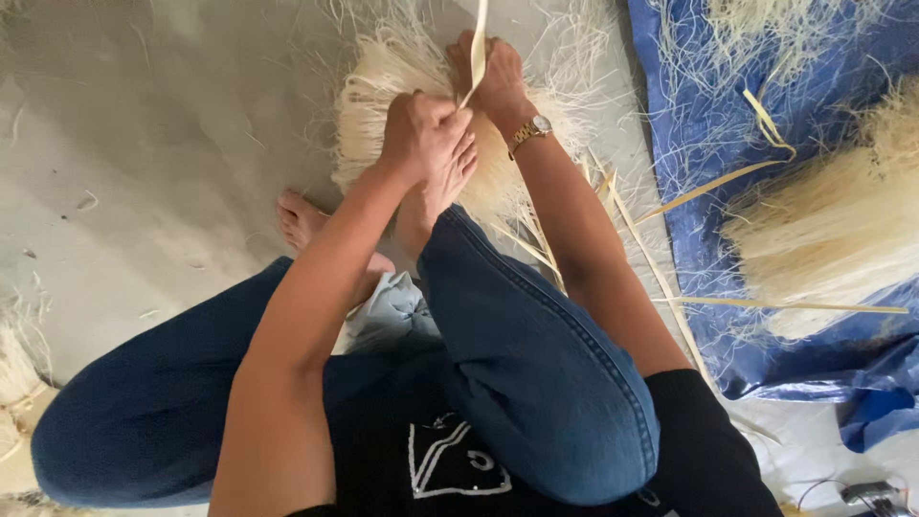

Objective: The person sits on the floor and bundles white fibrous material by hand. They gather the fibers, wrap a yellow strip around the bundle, and tie it securely. The person then places the finished bundle aside and repeats the process with another bundle.

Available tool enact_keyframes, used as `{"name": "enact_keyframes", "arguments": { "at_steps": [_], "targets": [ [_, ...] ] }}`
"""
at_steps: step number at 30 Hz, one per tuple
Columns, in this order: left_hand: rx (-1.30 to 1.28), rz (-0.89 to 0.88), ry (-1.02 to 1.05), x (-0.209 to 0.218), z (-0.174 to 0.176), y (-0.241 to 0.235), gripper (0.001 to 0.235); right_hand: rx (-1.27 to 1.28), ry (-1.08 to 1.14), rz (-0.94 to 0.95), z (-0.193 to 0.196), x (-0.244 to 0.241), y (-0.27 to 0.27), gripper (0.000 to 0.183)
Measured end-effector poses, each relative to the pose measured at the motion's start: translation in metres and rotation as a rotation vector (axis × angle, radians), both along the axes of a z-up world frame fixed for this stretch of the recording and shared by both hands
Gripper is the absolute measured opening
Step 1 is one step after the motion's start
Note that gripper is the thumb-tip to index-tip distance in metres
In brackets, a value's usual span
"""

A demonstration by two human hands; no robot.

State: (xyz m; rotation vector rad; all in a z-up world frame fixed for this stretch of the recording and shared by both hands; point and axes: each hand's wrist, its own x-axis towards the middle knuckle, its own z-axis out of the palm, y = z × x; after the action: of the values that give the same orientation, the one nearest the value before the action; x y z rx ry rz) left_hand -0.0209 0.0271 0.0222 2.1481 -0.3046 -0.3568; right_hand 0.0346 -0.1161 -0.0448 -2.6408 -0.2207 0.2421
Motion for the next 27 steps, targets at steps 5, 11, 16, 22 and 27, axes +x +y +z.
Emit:
{"name": "enact_keyframes", "arguments": {
  "at_steps": [5, 11, 16, 22, 27],
  "targets": [
    [0.050, -0.219, -0.162, 0.001, -0.014, 0.001, 0.043, 0.069, -0.212, 0.353, -0.007, 0.005, -0.007, 0.041],
    [0.344, -0.463, -0.129, -0.001, -0.028, -0.010, 0.035, -0.075, -0.244, 0.500, 0.003, 0.025, -0.021, 0.028],
    [0.433, -0.572, 0.004, 0.004, -0.008, -0.040, 0.030, -0.287, 0.218, 0.647, 0.020, 0.043, -0.006, 0.033],
    [0.083, -0.160, 0.534, 0.015, 0.054, -0.025, 0.025, 0.097, 0.115, 0.419, 0.010, 0.028, -0.023, 0.031],
    [-0.334, 0.211, 0.250, 0.000, 0.022, 0.001, 0.047, 0.462, 0.512, 0.007, 0.010, 0.016, -0.050, 0.040]
  ]
}}
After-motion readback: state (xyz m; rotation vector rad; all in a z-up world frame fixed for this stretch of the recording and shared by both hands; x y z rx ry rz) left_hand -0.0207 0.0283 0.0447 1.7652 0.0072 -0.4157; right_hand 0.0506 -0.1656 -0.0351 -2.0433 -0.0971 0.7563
